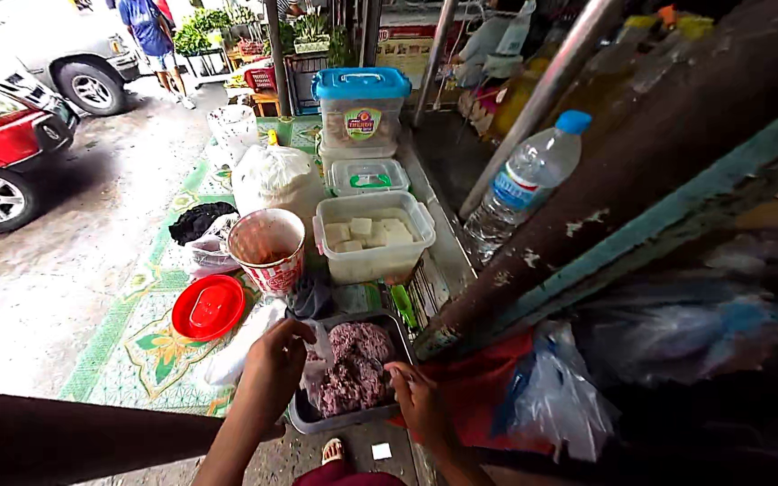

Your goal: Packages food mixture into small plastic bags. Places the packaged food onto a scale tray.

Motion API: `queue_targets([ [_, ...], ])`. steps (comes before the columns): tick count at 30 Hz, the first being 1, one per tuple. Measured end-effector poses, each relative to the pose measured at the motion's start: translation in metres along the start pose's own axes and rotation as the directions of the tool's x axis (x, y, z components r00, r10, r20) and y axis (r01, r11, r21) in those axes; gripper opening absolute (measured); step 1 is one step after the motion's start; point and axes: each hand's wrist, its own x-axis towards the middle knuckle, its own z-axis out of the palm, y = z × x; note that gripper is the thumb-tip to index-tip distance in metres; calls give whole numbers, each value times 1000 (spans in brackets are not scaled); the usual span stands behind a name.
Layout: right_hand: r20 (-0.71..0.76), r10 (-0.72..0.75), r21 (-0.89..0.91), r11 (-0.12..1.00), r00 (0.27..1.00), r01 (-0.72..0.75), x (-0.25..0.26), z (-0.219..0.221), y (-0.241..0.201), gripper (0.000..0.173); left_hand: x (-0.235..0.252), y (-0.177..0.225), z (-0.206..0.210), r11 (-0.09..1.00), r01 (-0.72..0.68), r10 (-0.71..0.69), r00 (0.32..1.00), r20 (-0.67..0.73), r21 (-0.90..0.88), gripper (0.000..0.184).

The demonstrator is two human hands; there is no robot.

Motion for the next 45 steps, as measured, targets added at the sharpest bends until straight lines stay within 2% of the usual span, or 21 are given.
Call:
queue_targets([
  [3, 61, 284, 197, 936, 957, -291, 5, 14, -4, 33, 10, -5, 0, 1000, -8, 8, 999, 46, -5, 21],
  [6, 65, 469, 339, 820, 881, -462, 8, 13, -4, 32, 16, -10, -6, 1000, -2, 2, 995, 98, 0, 22],
  [9, 40, 597, 498, 684, 801, -534, 4, 6, 7, 33, 20, -16, -8, 999, 4, 1, 990, 139, -36, 24],
  [13, 89, 763, 709, 403, 640, -579, 4, -5, 8, 34, 26, -18, -6, 999, 9, -1, 988, 157, -50, 25],
  [16, 117, 771, 777, 322, 627, -541, 10, -17, -1, 37, 30, -18, -2, 999, 2, 5, 990, 141, -49, 25],
  [20, 77, 665, 847, 350, 743, -400, 33, -45, -34, 43, 32, -19, 6, 997, -22, 32, 992, 122, -79, 23],
  [25, 62, 513, 874, 386, 856, -295, 74, -76, -79, 48, 31, -18, 21, 976, -47, 91, 975, 201, -212, 34],
  [31, 88, 459, 812, 481, 884, -331, 101, -72, -90, 35, 24, -3, 31, 935, -3, 109, 953, 282, -354, 44],
  [34, 42, 385, 736, 612, 922, -289, 103, -63, -94, 20, 20, 1, 35, 935, 9, 96, 956, 277, -355, 48],
  [35, 19, 322, 673, 696, 947, -250, 102, -59, -97, 16, 20, 2, 37, 940, 5, 93, 958, 270, -341, 48],
  [37, -17, 108, 460, 883, 994, -88, 96, -50, -104, 20, 19, 1, 40, 951, -3, 90, 960, 266, -309, 49],
  [39, 6, -199, 182, 964, 980, 194, 89, -39, -108, 22, 19, 0, 43, 958, -20, 96, 962, 254, -288, 49],
  [41, 100, -480, -45, 873, 872, 486, 88, -33, -105, 17, 19, -1, 46, 959, -41, 108, 967, 230, -279, 48],
  [43, 175, -587, -130, 782, 790, 610, 90, -33, -100, 16, 20, -2, 48, 960, -25, 93, 968, 234, -278, 51],
  [45, 144, -529, -107, 832, 836, 545, 94, -43, -99, 18, 21, -1, 48, 962, 5, 65, 967, 245, -274, 53],
])
